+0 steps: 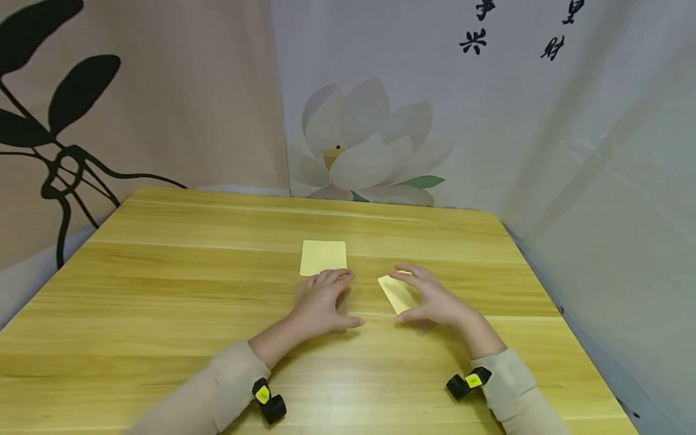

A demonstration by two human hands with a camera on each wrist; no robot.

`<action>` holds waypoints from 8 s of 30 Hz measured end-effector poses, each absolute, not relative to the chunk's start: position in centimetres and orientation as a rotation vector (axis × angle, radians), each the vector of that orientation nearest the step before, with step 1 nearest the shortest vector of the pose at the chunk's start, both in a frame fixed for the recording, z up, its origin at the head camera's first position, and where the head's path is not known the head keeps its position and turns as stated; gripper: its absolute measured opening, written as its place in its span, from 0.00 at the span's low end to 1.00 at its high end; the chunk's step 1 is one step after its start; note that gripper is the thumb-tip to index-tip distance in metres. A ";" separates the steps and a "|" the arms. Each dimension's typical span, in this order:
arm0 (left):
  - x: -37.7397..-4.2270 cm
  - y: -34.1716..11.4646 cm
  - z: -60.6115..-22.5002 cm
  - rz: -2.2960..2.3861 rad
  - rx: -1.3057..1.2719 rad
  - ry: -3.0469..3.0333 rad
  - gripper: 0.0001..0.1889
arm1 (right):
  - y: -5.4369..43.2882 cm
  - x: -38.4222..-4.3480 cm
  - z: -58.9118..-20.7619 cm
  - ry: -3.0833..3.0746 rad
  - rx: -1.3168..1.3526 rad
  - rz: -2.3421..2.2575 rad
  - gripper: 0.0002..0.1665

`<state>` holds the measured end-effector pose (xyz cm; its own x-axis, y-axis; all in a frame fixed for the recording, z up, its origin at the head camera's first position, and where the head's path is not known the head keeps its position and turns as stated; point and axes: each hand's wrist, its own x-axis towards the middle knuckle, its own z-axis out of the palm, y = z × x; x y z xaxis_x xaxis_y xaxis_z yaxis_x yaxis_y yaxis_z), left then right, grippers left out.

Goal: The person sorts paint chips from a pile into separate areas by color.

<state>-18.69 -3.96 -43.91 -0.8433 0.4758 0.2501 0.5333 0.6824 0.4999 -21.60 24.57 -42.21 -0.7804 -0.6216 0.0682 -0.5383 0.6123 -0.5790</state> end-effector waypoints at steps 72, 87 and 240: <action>-20.3 5.2 -44.0 -0.751 -0.769 -2.911 0.47 | 28.6 -23.2 -43.1 2.716 -0.846 -0.886 0.57; -21.5 1.5 -43.6 -0.854 -0.899 -2.843 0.47 | 25.9 -23.1 -42.2 2.790 -0.902 -0.866 0.56; -20.2 -0.9 -43.7 -1.019 -0.905 -2.791 0.51 | 26.9 -21.8 -43.0 2.691 -0.891 -0.991 0.55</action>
<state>-20.16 -0.87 -43.70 -0.8298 0.5117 0.2228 0.5349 0.6153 0.5791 -21.76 26.86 -43.04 -0.8153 -0.5747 0.0711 -0.4834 0.6079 -0.6299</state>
